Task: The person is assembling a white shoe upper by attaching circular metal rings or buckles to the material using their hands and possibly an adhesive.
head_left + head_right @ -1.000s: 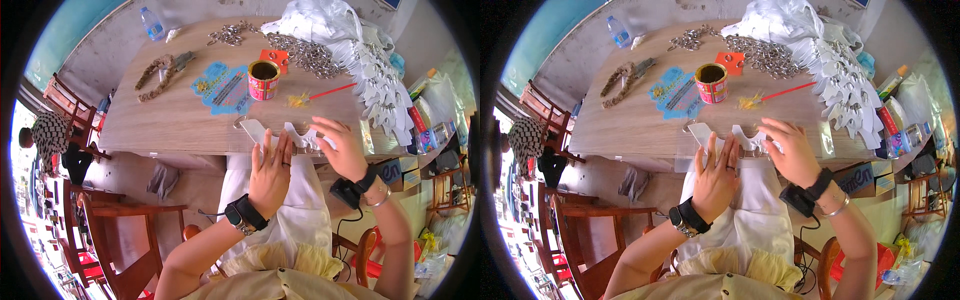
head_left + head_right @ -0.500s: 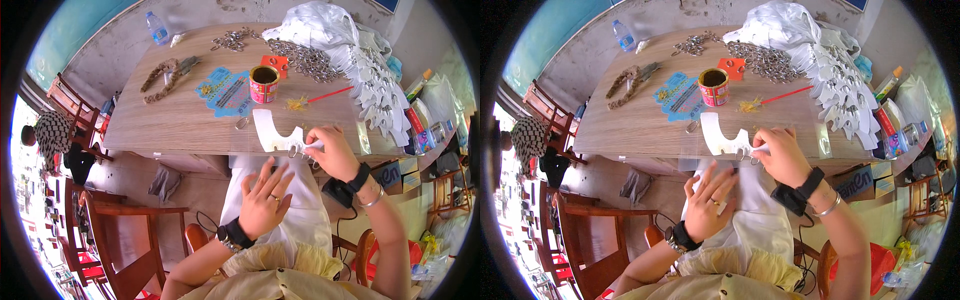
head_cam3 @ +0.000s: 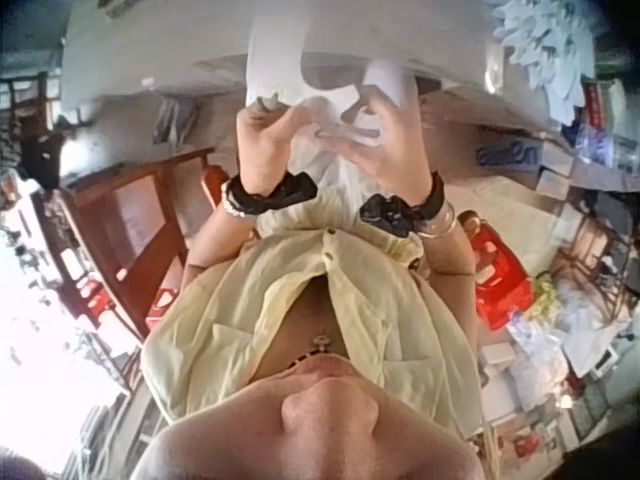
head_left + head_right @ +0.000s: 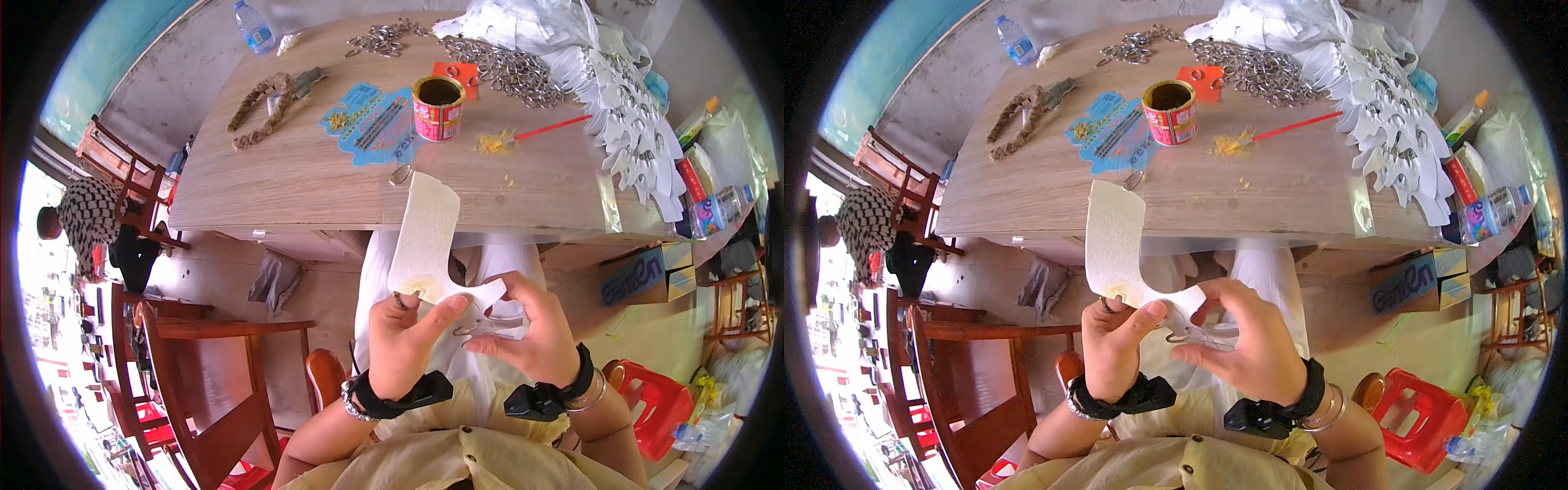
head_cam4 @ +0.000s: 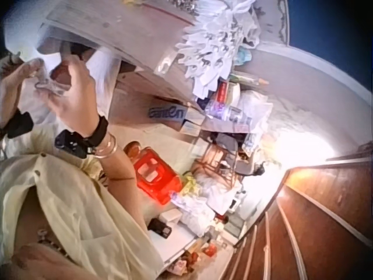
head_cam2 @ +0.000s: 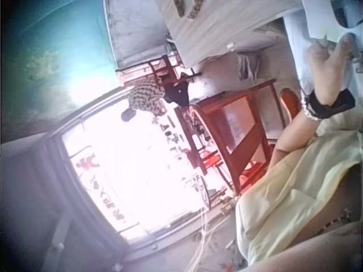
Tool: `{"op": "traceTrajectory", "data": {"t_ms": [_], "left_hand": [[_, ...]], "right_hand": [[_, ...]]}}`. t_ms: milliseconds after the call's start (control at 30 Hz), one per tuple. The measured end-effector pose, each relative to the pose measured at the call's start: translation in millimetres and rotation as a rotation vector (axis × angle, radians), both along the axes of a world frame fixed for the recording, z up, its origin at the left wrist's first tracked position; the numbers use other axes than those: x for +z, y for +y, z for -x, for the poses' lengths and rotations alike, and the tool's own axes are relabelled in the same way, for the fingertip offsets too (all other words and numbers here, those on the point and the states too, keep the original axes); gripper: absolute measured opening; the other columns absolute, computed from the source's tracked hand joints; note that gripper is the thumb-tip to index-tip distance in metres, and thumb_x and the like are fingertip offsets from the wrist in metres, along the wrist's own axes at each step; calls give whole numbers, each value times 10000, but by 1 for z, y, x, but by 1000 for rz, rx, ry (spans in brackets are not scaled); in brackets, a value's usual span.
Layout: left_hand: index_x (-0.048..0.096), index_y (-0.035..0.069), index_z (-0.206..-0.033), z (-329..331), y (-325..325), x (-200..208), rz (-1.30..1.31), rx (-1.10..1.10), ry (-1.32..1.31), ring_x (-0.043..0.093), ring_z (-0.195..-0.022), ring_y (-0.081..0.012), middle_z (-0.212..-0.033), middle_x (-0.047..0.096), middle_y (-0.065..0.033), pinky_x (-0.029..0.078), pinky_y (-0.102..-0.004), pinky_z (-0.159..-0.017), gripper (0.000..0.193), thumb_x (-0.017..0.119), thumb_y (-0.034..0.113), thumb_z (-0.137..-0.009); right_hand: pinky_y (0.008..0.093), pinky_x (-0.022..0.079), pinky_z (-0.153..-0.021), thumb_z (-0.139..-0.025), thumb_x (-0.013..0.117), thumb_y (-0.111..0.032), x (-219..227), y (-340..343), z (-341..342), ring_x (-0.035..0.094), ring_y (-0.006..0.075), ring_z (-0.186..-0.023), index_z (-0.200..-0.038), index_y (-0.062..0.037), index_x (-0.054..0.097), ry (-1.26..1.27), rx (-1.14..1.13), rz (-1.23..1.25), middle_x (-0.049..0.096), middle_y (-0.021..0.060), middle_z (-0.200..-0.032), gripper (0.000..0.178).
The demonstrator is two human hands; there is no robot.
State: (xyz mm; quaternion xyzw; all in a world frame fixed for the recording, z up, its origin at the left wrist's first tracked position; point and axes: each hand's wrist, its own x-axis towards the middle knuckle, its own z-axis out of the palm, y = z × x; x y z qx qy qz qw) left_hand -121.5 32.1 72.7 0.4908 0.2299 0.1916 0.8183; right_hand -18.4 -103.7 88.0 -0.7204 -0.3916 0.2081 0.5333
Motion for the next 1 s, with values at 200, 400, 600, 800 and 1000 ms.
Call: {"op": "traceTrajectory", "data": {"t_ms": [200,400,600,800,1000], "left_hand": [[662,-25,-932,5,-8,5,-179,-107,39,577,-749,-39,-853,674,-22,475,-205,-654,147,705,68,-827],[660,-31,-971,5,-4,14,-171,-158,79,575,-805,-46,-900,676,-37,478,-221,-705,156,676,39,-833],[655,-44,-1014,9,-3,23,-102,-200,52,578,-810,-57,-922,672,-29,481,-224,-719,198,670,26,-829],[654,-46,-1027,12,-2,26,-10,-213,24,591,-812,-71,-936,671,-48,496,-228,-704,214,681,17,-824],[652,-48,-1033,12,-4,27,38,-194,18,586,-824,-76,-952,668,-54,489,-232,-723,217,678,7,-825]], "right_hand": [[375,434,-695,-744,739,-370,-6,1,-6,585,295,-730,-995,-83,649,-374,198,69,650,81,-795,392],[390,440,-691,-788,692,-400,-9,-1,-4,587,298,-726,-885,-93,679,-347,303,51,651,77,-754,322],[398,452,-668,-814,665,-402,-8,-2,-6,590,301,-681,-831,-86,675,-397,368,-27,634,89,-717,316],[403,446,-616,-835,649,-369,-1,-4,-6,578,307,-637,-761,-84,648,-376,395,-15,599,93,-677,294],[395,445,-611,-845,643,-314,-8,-3,-3,567,317,-633,-819,-71,632,-369,392,-36,597,95,-686,245]]}}
